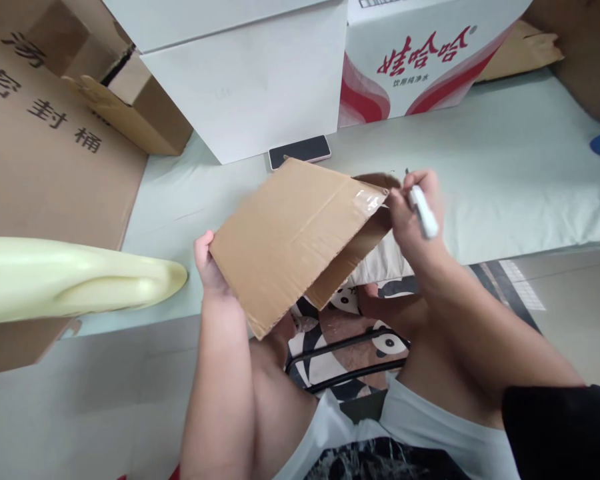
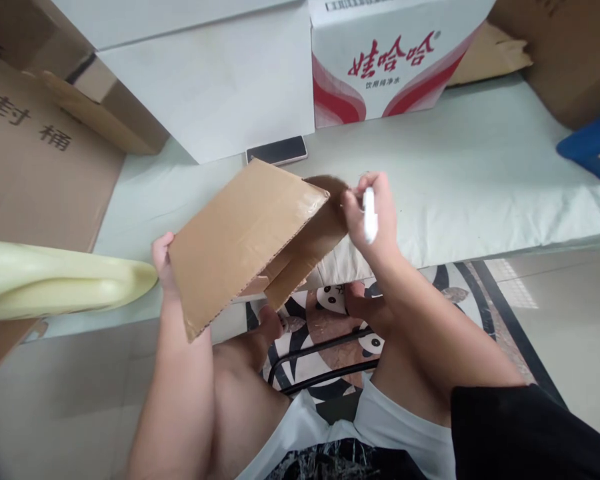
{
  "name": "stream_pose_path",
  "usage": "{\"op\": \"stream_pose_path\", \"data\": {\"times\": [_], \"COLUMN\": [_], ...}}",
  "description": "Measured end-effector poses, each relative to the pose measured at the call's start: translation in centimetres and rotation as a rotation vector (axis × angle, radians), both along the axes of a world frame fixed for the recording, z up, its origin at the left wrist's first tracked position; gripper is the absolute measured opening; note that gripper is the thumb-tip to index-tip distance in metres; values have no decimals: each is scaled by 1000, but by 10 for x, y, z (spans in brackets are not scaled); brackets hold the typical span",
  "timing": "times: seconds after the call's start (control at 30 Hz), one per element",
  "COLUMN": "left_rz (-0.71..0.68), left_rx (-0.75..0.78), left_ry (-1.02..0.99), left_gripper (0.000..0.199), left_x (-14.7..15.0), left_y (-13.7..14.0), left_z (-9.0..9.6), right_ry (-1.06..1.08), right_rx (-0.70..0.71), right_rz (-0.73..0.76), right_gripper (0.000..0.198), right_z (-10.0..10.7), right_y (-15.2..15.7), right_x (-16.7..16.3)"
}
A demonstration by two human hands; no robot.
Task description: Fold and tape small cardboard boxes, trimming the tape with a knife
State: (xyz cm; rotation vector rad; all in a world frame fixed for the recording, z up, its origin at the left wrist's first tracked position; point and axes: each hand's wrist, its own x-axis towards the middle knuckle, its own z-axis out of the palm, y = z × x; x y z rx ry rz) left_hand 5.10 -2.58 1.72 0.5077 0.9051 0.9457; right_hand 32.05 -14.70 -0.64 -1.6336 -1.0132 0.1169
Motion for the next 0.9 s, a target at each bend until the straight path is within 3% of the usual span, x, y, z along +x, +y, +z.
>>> {"op": "stream_pose_path", "data": {"times": [0.13,0.23,0.33,0.4,0.5,0.7,0.8,0.9], "left_rz": [122,239,252,256,250,211,182,138], "left_rx": [-28,57,122,132,110,64,10,-66], "left_ry": [12,-34,-78,-80,-48,-91,-68,-1], "left_gripper": [36,32,34,32,33,38,44,51], "left_x": [7,14,21,25,30,25,17,12], "left_y": [1,3,2,-1,-5,-12,-16,-23], "left_z": [-2,-11,-20,-22,-20,-9,-2,4], "right_ry": [-105,-282,-355,-360,-342,-259,-225,-100], "right_rx": [253,365,210,66,-40,76,217,421], "right_rz": [-58,121,376,418,454,658,590,304], "right_gripper": [18,23,30,33,36,26,19,12], "right_z": [10,17,17,15,14,22,26,29], "right_y": [-6,-13,-17,-16,-17,-24,-24,-20], "right_x": [-11,-35,-58,-67,-70,-67,-65,-55]}}
